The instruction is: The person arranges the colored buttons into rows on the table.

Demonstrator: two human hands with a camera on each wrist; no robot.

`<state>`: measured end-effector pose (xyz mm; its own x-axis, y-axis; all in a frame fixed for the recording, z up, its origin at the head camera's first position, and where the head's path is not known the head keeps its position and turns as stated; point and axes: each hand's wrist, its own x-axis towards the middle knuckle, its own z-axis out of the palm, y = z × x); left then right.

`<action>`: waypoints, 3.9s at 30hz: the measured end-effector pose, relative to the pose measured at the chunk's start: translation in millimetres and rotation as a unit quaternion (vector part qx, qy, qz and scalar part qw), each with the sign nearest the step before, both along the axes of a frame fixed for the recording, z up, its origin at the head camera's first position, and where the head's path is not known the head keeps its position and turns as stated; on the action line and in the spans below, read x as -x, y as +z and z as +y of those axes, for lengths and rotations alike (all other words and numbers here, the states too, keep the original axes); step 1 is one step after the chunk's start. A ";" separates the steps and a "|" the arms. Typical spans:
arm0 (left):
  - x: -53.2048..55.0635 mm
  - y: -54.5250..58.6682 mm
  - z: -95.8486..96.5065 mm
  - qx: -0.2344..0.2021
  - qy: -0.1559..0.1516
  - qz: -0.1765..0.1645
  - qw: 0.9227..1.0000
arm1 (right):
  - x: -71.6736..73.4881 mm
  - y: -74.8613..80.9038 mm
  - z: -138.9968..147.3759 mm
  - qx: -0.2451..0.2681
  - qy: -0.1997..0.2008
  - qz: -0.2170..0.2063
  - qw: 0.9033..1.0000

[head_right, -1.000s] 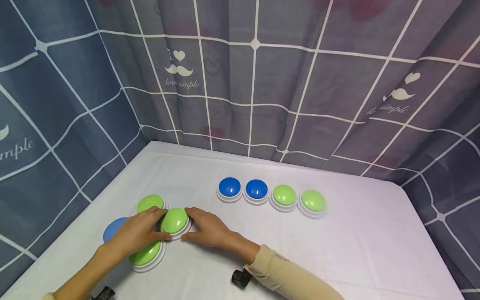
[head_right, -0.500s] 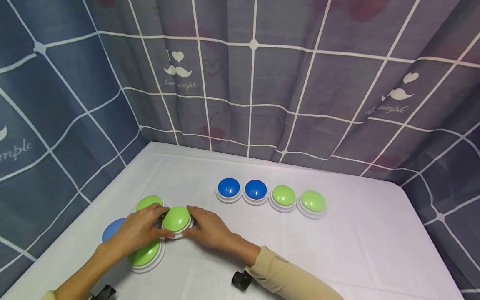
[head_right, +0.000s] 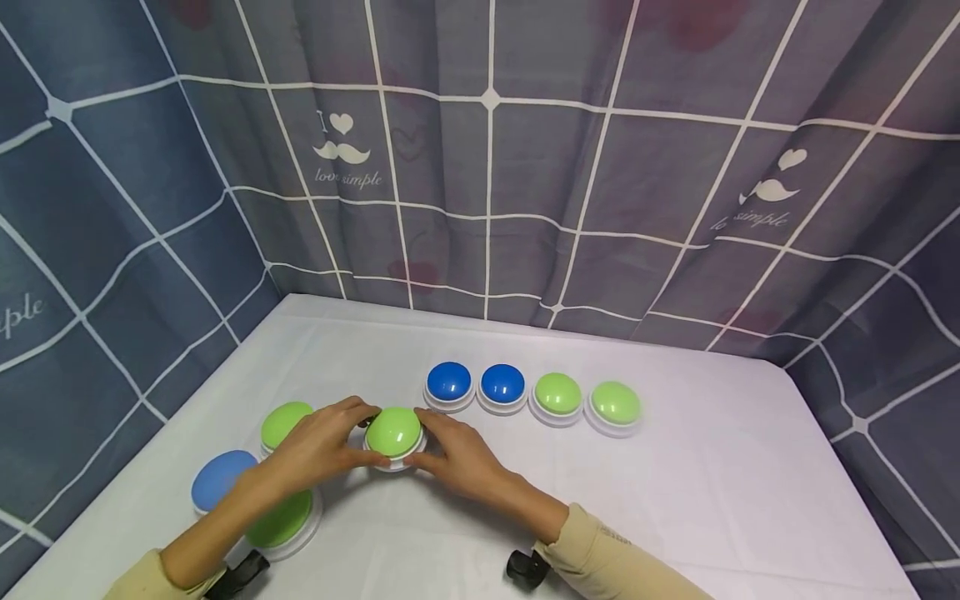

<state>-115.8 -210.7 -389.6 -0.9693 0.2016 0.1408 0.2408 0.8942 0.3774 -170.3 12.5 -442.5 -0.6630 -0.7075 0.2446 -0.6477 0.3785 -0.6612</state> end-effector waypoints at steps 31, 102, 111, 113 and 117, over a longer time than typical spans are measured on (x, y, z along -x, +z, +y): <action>31.3 -23.8 35.1 0.017 -0.113 0.011 0.993 | 7.1 -11.9 43.3 -0.039 -0.061 0.074 0.995; -139.6 -28.1 -58.5 -0.055 0.269 -0.086 0.958 | -38.5 7.1 -92.3 -0.105 0.139 -0.004 0.985; -137.8 -44.3 -55.3 -0.059 0.268 -0.091 0.957 | -38.4 1.2 -96.3 -0.107 0.150 -0.003 0.983; -135.9 -46.8 -57.1 -0.051 0.260 -0.101 0.959 | -39.2 0.4 -98.5 -0.107 0.158 -0.005 0.982; -133.3 -50.1 -61.9 -0.034 0.243 -0.111 0.963 | -41.6 -0.8 -103.0 -0.107 0.168 0.000 0.980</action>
<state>17.5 -272.5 -439.7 -0.9545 -0.2861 -0.0842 -0.2936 0.8521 0.4333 -128.7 -90.6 -443.2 -0.3833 -0.9213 0.0654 -0.7592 0.2740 -0.5903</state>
